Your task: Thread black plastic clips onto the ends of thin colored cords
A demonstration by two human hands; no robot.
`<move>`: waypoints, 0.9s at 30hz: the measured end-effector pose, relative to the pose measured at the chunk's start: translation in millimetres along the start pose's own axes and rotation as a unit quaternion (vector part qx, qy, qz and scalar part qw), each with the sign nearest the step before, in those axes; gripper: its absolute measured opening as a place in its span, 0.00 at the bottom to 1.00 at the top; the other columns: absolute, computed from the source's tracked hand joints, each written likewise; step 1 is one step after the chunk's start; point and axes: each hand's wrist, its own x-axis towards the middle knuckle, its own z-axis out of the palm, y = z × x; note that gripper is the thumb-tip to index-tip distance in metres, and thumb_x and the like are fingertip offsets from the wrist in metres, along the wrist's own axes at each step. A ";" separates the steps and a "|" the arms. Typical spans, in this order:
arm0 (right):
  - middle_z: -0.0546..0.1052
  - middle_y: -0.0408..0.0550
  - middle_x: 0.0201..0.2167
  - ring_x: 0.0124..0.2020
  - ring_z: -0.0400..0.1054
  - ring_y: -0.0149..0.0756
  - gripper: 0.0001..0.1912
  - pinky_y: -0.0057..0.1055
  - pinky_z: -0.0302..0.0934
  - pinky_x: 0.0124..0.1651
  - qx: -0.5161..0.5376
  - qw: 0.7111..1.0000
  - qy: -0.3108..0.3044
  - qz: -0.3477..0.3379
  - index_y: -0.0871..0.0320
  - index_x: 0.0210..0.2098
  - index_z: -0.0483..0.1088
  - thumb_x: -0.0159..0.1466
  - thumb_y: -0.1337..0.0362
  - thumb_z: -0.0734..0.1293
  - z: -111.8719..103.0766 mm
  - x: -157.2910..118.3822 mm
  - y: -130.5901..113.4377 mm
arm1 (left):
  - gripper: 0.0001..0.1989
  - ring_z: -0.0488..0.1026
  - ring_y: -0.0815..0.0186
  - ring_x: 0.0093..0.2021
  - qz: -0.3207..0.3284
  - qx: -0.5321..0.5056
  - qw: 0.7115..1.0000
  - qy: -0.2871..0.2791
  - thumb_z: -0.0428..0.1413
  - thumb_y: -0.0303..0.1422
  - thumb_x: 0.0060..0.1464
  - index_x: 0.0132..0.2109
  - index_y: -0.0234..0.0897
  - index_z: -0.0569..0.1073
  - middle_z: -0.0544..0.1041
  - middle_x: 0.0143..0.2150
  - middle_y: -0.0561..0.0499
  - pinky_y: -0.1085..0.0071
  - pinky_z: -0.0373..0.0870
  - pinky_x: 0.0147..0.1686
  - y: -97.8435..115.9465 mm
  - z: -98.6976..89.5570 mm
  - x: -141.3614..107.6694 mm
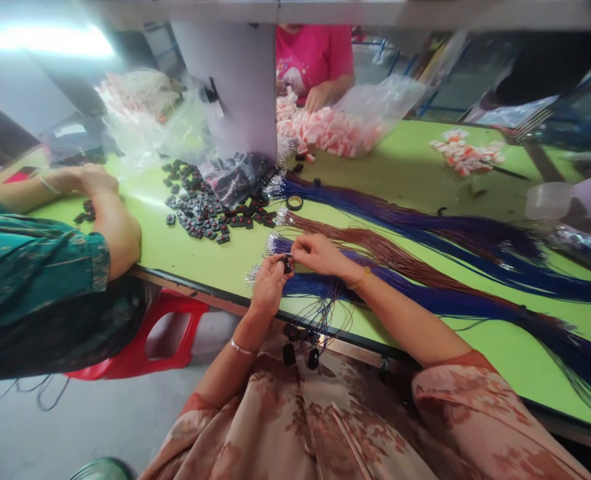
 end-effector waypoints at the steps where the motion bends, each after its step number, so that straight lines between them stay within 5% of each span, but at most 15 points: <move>1: 0.68 0.39 0.19 0.21 0.56 0.26 0.08 0.24 0.48 0.27 -0.007 1.000 -0.003 -0.002 0.60 0.23 0.66 0.56 0.63 0.63 1.8 -5.2 1.0 | 0.17 0.74 0.70 0.36 -0.001 -0.003 1.000 -0.001 0.66 0.35 0.46 0.41 0.36 0.71 0.77 0.37 0.51 0.73 0.69 0.36 0.0 -0.4 0.4; 12: 0.67 0.39 0.18 0.20 0.54 0.26 0.08 0.26 0.43 0.26 -0.111 0.993 0.040 0.011 0.59 0.22 0.65 0.55 0.64 0.65 9.9 -19.8 -2.0 | 0.14 0.74 0.70 0.37 -0.004 0.000 1.000 -0.012 0.63 0.34 0.50 0.42 0.36 0.70 0.77 0.39 0.49 0.73 0.69 0.38 0.4 -2.2 0.9; 27: 0.74 0.47 0.26 0.26 0.60 0.31 0.06 0.27 0.47 0.31 -0.191 0.981 0.008 -0.032 0.60 0.30 0.71 0.60 0.67 0.62 11.2 -22.8 -9.9 | 0.19 0.72 0.74 0.31 0.010 0.045 0.999 0.001 0.68 0.37 0.41 0.40 0.36 0.72 0.76 0.32 0.53 0.77 0.69 0.33 -0.9 0.2 -2.9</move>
